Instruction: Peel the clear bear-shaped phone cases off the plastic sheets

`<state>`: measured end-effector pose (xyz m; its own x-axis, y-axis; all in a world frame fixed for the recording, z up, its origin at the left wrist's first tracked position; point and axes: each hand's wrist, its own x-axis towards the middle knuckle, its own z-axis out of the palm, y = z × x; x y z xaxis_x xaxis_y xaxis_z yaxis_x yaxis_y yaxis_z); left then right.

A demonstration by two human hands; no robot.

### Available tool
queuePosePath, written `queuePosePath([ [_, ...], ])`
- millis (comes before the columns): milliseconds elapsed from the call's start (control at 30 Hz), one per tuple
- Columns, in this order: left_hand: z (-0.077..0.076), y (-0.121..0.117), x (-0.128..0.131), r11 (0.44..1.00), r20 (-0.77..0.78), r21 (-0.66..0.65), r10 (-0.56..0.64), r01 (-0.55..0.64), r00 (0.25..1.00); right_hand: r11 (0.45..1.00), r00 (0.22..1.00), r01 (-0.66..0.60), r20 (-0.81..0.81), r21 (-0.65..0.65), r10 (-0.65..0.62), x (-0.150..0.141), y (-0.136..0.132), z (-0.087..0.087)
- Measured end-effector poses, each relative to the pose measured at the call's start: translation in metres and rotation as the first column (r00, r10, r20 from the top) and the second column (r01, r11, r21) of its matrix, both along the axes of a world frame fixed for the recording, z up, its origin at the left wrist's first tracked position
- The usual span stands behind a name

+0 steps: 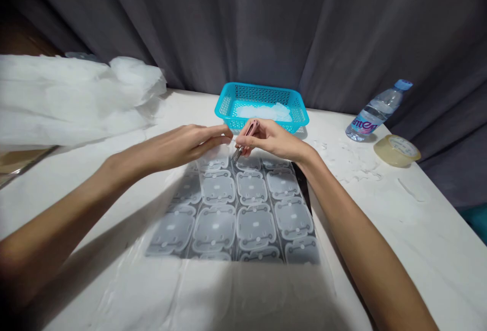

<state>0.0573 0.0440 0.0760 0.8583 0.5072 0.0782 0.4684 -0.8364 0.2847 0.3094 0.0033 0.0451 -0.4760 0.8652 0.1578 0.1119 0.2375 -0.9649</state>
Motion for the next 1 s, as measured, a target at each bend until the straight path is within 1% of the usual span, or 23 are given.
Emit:
queuePosePath([
  [167,-0.001,0.001,0.000,1.000,0.006,-0.007,0.007,-0.007,1.000,0.998,0.998,0.063,-0.007,-0.005,-0.063,0.001,-0.001,0.002],
  [233,-0.001,0.001,-0.001,1.000,0.008,-0.002,0.004,-0.004,1.000,0.998,0.998,0.056,-0.015,-0.001,-0.056,-0.002,0.000,0.000],
  [333,-0.001,0.001,-0.001,1.000,0.022,0.007,-0.010,0.010,1.000,1.000,1.000,0.011,-0.012,-0.003,-0.011,-0.006,0.001,-0.003],
  [467,0.000,0.000,0.000,1.000,0.018,0.013,-0.023,0.023,1.000,0.999,0.999,-0.029,0.026,-0.027,0.030,-0.008,0.000,-0.003],
  [700,0.001,-0.001,0.001,0.999,0.016,0.010,-0.032,0.032,0.999,0.999,1.000,-0.014,0.027,-0.048,0.015,-0.009,-0.003,-0.001],
  [867,0.001,0.000,0.000,0.999,0.017,0.013,-0.029,0.029,0.999,0.999,0.999,-0.024,0.038,-0.032,0.025,-0.010,-0.003,-0.001],
  [1000,0.000,0.001,0.000,0.999,0.019,0.029,-0.041,0.040,0.999,1.000,0.999,-0.008,0.046,-0.029,0.009,-0.011,-0.004,0.001],
])
